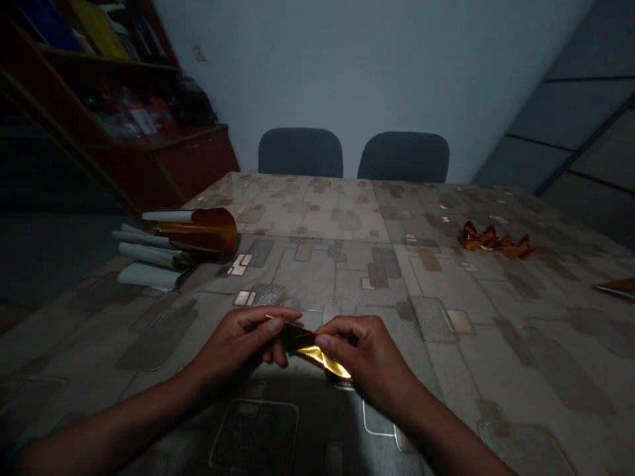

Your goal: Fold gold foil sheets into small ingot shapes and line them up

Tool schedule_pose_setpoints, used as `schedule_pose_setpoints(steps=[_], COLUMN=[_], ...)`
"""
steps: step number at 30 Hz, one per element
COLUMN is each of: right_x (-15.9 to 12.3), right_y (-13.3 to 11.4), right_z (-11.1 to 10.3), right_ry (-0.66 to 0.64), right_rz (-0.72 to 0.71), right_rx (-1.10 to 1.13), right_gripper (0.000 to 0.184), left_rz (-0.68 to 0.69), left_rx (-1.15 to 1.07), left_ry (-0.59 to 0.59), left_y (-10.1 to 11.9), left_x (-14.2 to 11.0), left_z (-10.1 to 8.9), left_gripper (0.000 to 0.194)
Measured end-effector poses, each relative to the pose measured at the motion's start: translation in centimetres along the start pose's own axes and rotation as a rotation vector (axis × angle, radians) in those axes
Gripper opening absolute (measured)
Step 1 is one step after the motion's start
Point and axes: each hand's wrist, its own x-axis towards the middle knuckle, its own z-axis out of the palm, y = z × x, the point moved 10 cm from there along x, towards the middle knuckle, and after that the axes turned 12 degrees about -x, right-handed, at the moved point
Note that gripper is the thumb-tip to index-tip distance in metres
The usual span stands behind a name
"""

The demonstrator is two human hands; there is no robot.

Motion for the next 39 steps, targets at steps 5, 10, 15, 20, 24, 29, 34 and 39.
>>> schedule_pose_setpoints(steps=[5, 10, 15, 20, 24, 29, 34, 39], right_x=[0.4, 0.6, 0.6, 0.2, -0.2, -0.2, -0.1, -0.9], right_y=[0.4, 0.7, 0.6, 0.3, 0.1, 0.2, -0.4, -3.6], right_z=[0.1, 0.1, -0.4, 0.0, 0.6, 1.6, 1.4, -1.1], right_ry=[0.0, 0.028, 0.101, 0.14, 0.136, 0.1, 0.142, 0.26], right_rz=[0.024, 0.039, 0.044, 0.008, -0.023, -0.032, -0.071, -0.261], right_rx=[0.033, 0.122, 0.249, 0.294, 0.349, 0.167, 0.028, -0.255], right_gripper=[0.024, 0.02, 0.024, 0.023, 0.023, 0.019, 0.015, 0.018], left_rz=[0.038, -0.015, -0.193, -0.345, -0.382, -0.23, -0.168, -0.098], left_rx=[0.056, -0.094, -0.316, -0.338, -0.357, -0.476, -0.548, -0.41], left_ry=[0.022, -0.021, -0.058, -0.145, -0.141, -0.124, -0.108, 0.095], left_y=[0.6, -0.3, -2.0, -3.4, -4.4, -3.4, -3.3, -3.2], left_x=[-0.2, 0.0, -0.8, -2.4, -2.7, -2.1, -2.0, -1.6], left_z=[-0.4, -0.3, 0.9, 3.2, 3.9, 4.1, 4.4, 1.8], left_gripper=[0.033, 0.05, 0.047, 0.031, 0.025, 0.029, 0.029, 0.028])
